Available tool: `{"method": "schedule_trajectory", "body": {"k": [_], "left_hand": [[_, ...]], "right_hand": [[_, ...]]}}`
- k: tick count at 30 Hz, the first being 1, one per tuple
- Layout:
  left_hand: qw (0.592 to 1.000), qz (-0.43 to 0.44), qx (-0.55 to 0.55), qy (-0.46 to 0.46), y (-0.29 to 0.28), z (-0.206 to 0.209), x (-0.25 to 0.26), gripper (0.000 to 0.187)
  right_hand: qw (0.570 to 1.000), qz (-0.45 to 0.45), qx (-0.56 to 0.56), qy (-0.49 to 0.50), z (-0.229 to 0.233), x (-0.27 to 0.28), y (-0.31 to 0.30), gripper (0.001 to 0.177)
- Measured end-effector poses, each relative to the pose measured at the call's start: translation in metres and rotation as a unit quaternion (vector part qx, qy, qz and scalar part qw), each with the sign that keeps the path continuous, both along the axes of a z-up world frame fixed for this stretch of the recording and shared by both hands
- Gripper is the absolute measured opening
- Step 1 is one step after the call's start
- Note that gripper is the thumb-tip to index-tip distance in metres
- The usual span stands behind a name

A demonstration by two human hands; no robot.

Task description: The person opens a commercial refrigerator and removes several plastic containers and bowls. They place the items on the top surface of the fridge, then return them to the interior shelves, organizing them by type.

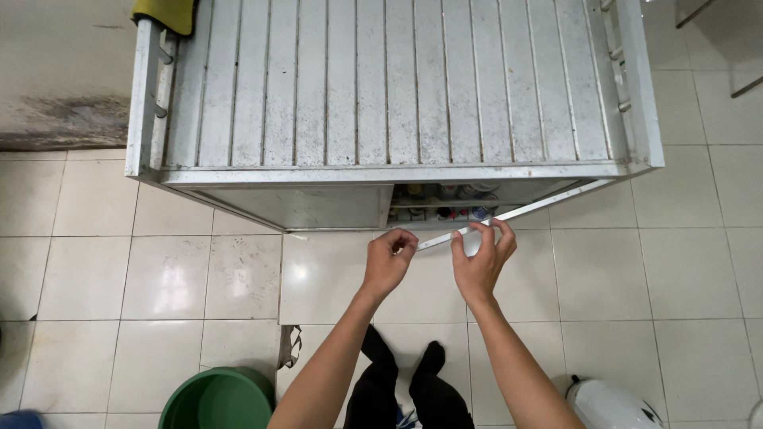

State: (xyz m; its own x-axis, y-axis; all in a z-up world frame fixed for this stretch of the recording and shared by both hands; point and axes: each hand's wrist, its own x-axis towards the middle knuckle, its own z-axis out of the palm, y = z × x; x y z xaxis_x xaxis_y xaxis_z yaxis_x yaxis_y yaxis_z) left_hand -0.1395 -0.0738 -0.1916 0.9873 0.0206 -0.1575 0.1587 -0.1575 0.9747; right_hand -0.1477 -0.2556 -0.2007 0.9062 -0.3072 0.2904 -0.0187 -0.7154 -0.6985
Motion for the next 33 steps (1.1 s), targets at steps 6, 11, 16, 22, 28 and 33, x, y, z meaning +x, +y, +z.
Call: {"method": "schedule_trajectory", "body": {"k": [6, 11, 16, 22, 28, 33], "left_hand": [[0.991, -0.105, 0.046, 0.075, -0.006, 0.006, -0.02, 0.008], [0.971, -0.209, 0.032, 0.108, -0.026, 0.011, -0.036, 0.02], [0.965, -0.23, 0.121, -0.023, -0.086, 0.035, -0.037, 0.039], [0.855, -0.34, 0.368, -0.13, -0.17, 0.065, -0.033, 0.062], [0.746, -0.412, 0.469, -0.234, -0.232, 0.059, -0.036, 0.081], [0.704, -0.464, 0.5, -0.196, -0.271, 0.053, -0.04, 0.092]], "right_hand": [[0.999, 0.014, 0.033, -0.007, 0.008, -0.031, -0.013, 0.043], [0.998, 0.063, -0.006, -0.022, 0.008, -0.073, -0.047, 0.031], [0.997, 0.078, -0.02, -0.009, 0.011, -0.099, -0.084, 0.029], [0.999, 0.037, 0.015, 0.034, 0.017, -0.118, -0.123, 0.051], [0.993, 0.037, 0.05, 0.097, 0.018, -0.149, -0.182, 0.057], [0.998, 0.036, -0.011, 0.053, 0.02, -0.166, -0.239, 0.051]]}}
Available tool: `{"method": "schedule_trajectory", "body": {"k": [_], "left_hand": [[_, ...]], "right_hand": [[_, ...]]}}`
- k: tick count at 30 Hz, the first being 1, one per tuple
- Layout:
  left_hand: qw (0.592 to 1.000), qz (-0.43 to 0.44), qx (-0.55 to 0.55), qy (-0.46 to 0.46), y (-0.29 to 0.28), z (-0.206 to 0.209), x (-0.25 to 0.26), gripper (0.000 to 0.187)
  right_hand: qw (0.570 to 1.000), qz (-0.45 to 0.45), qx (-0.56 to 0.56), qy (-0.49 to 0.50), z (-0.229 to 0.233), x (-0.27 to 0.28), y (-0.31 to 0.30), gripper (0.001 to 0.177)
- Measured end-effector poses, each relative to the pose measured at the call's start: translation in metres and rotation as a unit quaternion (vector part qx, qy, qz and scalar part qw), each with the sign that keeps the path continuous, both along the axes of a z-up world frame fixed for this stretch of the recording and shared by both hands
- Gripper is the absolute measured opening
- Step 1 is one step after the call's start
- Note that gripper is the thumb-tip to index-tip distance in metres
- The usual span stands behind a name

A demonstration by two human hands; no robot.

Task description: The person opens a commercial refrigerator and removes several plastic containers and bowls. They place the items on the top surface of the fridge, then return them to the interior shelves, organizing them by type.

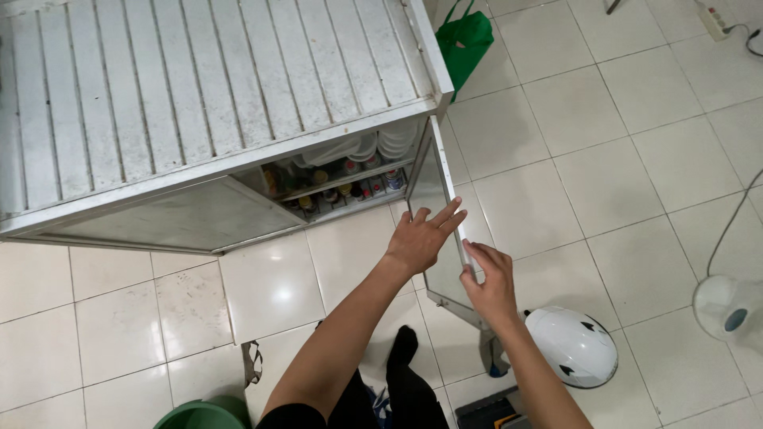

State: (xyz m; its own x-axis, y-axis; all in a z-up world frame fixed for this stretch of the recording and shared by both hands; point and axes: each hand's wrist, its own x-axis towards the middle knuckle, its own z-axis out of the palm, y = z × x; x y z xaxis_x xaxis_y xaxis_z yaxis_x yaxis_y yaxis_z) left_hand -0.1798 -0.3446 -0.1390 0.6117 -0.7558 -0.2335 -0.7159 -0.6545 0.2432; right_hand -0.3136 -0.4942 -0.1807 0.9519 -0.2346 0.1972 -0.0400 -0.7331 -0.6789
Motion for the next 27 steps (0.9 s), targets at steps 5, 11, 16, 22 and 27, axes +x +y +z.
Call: {"method": "schedule_trajectory", "body": {"k": [5, 11, 16, 22, 27], "left_hand": [[1.0, 0.011, 0.009, 0.015, -0.035, 0.006, -0.001, 0.095], [0.995, 0.05, -0.044, 0.077, -0.043, 0.009, 0.002, 0.089], [0.967, 0.153, -0.167, 0.117, 0.016, 0.01, -0.008, 0.08], [0.941, 0.277, -0.193, 0.025, 0.146, 0.013, -0.004, 0.065], [0.901, 0.376, -0.212, -0.045, 0.231, 0.014, 0.004, 0.059]], "right_hand": [[0.991, -0.083, -0.006, 0.106, 0.011, 0.006, -0.029, 0.05], [0.989, -0.113, -0.058, 0.08, 0.025, 0.014, -0.035, 0.047], [0.987, -0.063, -0.108, -0.101, 0.03, 0.024, -0.012, 0.035], [0.998, 0.027, 0.055, -0.013, 0.045, 0.07, 0.048, 0.025], [0.981, 0.104, 0.162, 0.016, 0.048, 0.131, 0.132, 0.023]]}}
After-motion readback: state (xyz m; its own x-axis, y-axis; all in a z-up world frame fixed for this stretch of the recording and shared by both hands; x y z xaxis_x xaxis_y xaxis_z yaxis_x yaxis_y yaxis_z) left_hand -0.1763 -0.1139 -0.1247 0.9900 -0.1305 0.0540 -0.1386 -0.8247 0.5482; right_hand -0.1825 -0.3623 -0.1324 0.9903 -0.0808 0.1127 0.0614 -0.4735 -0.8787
